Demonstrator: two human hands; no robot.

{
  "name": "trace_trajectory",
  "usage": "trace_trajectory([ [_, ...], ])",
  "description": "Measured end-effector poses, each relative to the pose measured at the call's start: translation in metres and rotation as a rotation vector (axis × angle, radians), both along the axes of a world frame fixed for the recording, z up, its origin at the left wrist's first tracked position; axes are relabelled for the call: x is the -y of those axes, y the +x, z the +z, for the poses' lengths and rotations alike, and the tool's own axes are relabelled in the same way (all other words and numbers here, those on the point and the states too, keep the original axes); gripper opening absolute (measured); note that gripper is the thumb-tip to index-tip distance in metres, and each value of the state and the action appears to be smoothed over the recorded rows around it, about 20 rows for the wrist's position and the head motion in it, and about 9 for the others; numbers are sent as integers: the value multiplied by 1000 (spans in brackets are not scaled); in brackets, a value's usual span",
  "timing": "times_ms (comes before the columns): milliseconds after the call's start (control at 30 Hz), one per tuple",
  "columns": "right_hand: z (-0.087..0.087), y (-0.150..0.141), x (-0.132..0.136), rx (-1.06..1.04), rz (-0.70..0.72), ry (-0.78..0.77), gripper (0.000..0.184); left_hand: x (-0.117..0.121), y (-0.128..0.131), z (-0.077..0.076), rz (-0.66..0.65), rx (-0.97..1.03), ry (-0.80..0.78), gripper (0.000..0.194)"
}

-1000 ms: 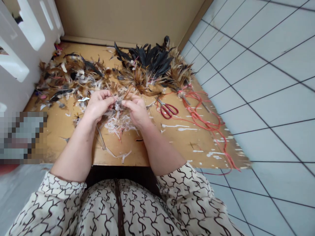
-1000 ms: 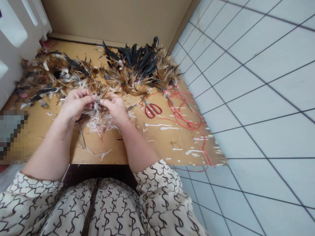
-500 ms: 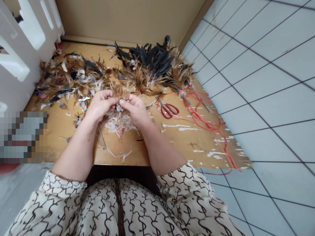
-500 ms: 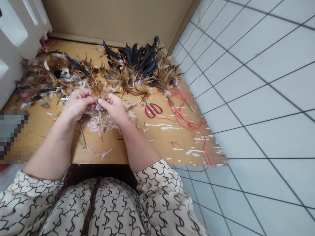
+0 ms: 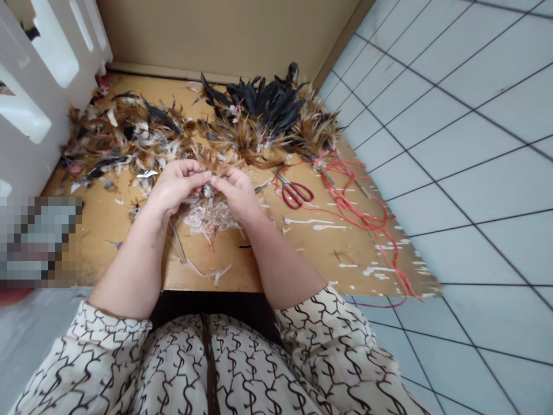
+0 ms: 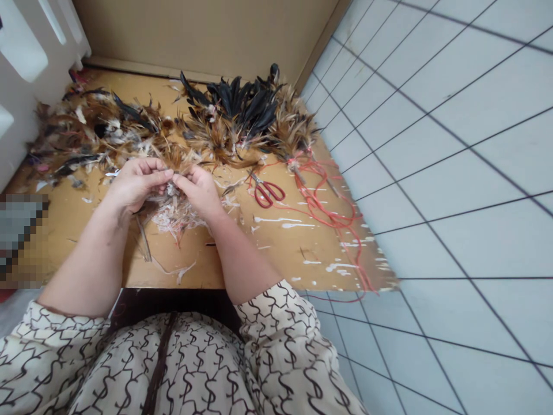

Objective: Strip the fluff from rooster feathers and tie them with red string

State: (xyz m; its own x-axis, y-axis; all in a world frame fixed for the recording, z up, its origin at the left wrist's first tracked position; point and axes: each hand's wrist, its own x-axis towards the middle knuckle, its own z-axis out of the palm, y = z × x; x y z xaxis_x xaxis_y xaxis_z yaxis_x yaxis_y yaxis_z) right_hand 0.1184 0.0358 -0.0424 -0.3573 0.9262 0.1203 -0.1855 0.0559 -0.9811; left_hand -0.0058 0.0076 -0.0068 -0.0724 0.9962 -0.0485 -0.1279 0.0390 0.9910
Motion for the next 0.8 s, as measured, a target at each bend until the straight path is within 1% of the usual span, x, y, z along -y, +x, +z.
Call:
trace_trajectory([
  [133, 3, 0, 1, 7, -7, -21, 18, -2, 0, -2, 42, -3, 27, 25],
  [333, 7, 0, 1, 72, 42, -27, 7, -2, 3, -4, 59, -100, 37, 23],
  [433, 6, 0, 0, 67, 17, -15, 6, -2, 4, -6, 88, -123, 39, 24],
  [533, 5, 0, 0, 77, 1, 24, 11, -2, 5, -7, 107, -128, 48, 23],
  [667, 4, 0, 2, 75, -25, 42, 27, -2, 5, -8, 87, -133, 65, 22],
  [800, 3, 0, 2, 37, 28, 26, 37, -2, 5, -6, 67, -108, 58, 23],
])
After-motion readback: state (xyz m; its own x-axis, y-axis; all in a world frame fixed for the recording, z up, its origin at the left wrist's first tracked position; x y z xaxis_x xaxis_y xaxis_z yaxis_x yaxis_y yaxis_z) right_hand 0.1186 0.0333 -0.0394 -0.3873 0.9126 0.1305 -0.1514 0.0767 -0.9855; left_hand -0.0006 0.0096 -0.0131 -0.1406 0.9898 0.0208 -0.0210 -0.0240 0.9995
